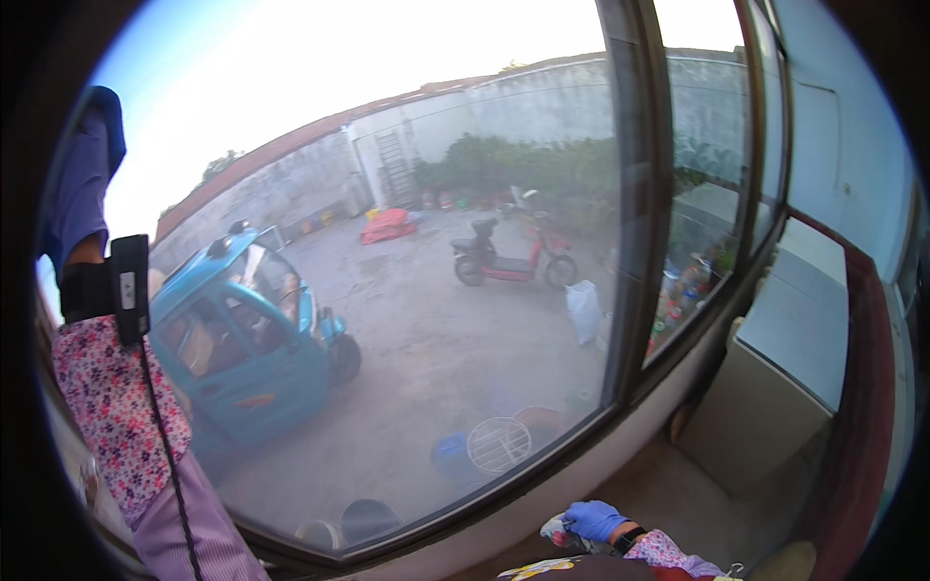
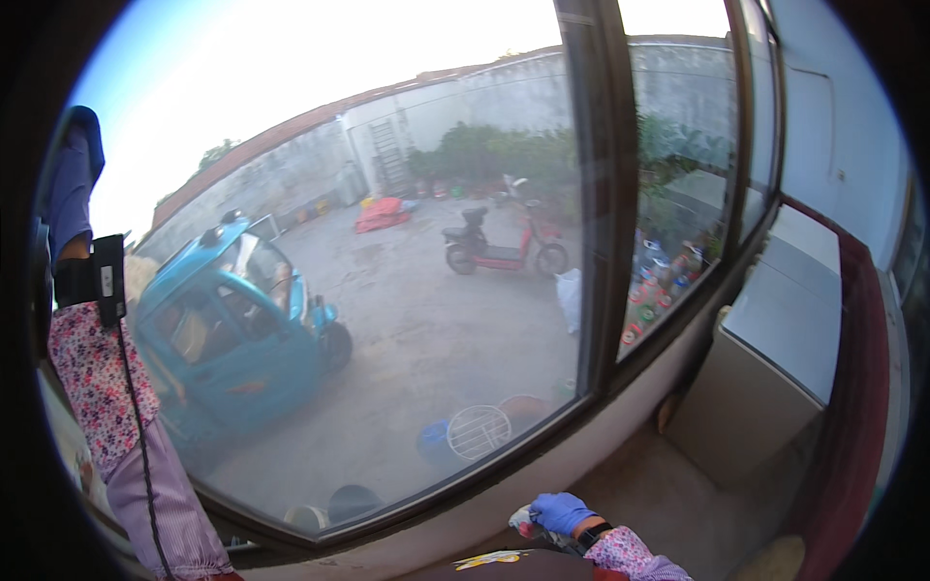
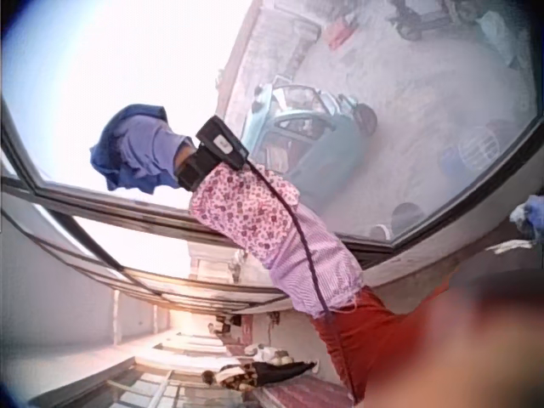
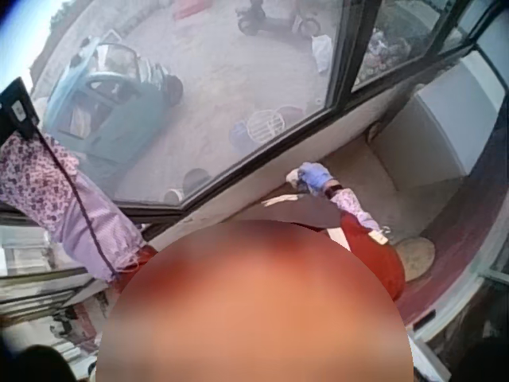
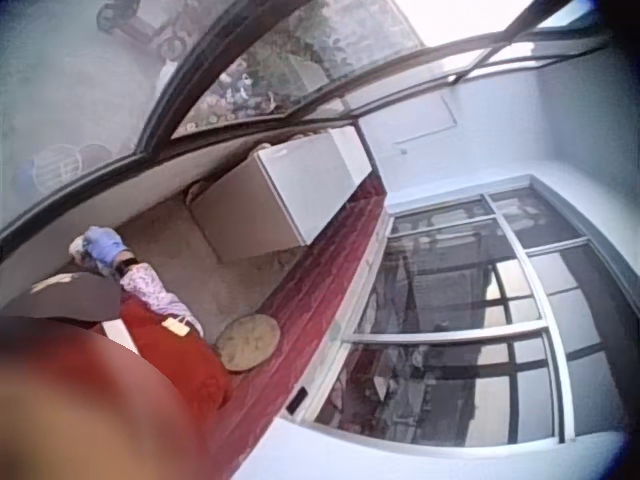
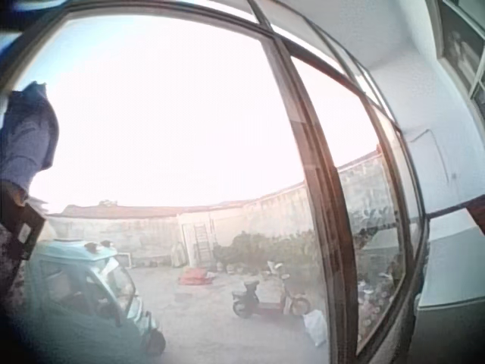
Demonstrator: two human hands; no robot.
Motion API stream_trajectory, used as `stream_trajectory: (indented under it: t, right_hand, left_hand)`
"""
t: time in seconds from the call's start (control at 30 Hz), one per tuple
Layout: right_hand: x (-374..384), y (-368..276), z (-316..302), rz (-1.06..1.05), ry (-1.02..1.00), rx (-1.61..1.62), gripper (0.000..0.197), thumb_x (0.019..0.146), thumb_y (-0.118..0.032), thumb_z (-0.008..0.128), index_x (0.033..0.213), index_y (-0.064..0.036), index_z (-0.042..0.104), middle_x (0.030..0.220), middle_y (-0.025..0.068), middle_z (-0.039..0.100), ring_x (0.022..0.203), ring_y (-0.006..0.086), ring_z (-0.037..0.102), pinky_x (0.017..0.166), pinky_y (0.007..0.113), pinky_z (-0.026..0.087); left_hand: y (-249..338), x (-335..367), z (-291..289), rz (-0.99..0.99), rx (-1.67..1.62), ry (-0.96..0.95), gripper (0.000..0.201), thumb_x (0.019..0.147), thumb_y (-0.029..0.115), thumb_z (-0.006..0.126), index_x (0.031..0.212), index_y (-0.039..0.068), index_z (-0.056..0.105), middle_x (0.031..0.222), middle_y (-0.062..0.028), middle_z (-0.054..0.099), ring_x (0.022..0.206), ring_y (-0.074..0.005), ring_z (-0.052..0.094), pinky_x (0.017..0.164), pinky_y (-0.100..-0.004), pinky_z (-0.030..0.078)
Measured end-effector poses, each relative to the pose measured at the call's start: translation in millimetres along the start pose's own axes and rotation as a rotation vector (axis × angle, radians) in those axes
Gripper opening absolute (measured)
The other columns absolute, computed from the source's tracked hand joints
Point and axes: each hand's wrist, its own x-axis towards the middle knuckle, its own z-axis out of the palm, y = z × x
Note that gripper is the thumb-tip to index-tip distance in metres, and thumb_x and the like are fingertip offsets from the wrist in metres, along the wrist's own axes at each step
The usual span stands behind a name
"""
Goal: The person wipes the exterior glass of a large window and the window frame using a blue cloth and a spray bottle. They repeatedly spray and wipe different sections of the glass and frame, then briefly handle a small black object on a nearby freezer before resuming wiping.
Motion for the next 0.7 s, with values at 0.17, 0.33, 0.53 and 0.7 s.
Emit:
stream_trajectory:
  t: [0.17, 0.33, 0.53, 0.7]
  right_hand:
    - [2.5, 30.6, -27.2, 0.045, -0.059, 0.043, 0.031, 0.088, -0.036, 0.053, 0.101, -0.0128, 0.070, 0.098, 0.0156, 0.067, 0.091, 0.0373, 0.063, 0.080, 0.044, 0.050]
    - [-5.1, 61.7, -45.3, 0.179, 0.027, 0.068, 0.028, 0.084, -0.032, 0.054, 0.097, -0.0132, 0.070, 0.096, 0.0154, 0.067, 0.089, 0.0370, 0.064, 0.076, 0.044, 0.051]
    - [-21.4, 64.8, -28.6, 0.263, 0.115, 0.110, 0.024, 0.081, -0.028, 0.055, 0.091, -0.0130, 0.070, 0.093, 0.0150, 0.068, 0.085, 0.0375, 0.065, 0.072, 0.045, 0.051]
    - [-43.9, 94.9, -31.5, 0.375, 0.140, 0.127, 0.024, 0.080, -0.028, 0.056, 0.092, -0.0128, 0.071, 0.093, 0.0139, 0.068, 0.086, 0.0367, 0.065, 0.074, 0.045, 0.051]
  left_hand:
    - [115.7, -2.1, 32.4, 0.118, -0.084, -0.003, 0.049, 0.097, 0.039, 0.040, 0.133, 0.005, 0.047, 0.132, -0.0222, 0.050, 0.124, -0.0362, 0.048, 0.107, -0.0456, 0.034]
    - [234.7, -36.0, 48.1, 0.227, -0.250, 0.020, 0.048, 0.097, 0.037, 0.042, 0.134, 0.006, 0.046, 0.132, -0.0210, 0.051, 0.124, -0.0351, 0.047, 0.107, -0.0444, 0.035]
    - [332.8, -90.5, 50.7, 0.345, -0.433, 0.042, 0.048, 0.097, 0.034, 0.044, 0.136, 0.007, 0.045, 0.133, -0.0195, 0.051, 0.125, -0.0337, 0.047, 0.107, -0.0430, 0.035]
    - [384.9, -134.7, 57.0, 0.378, -0.467, 0.037, 0.047, 0.097, 0.032, 0.046, 0.137, 0.007, 0.045, 0.133, -0.0183, 0.051, 0.126, -0.0326, 0.046, 0.107, -0.0418, 0.035]
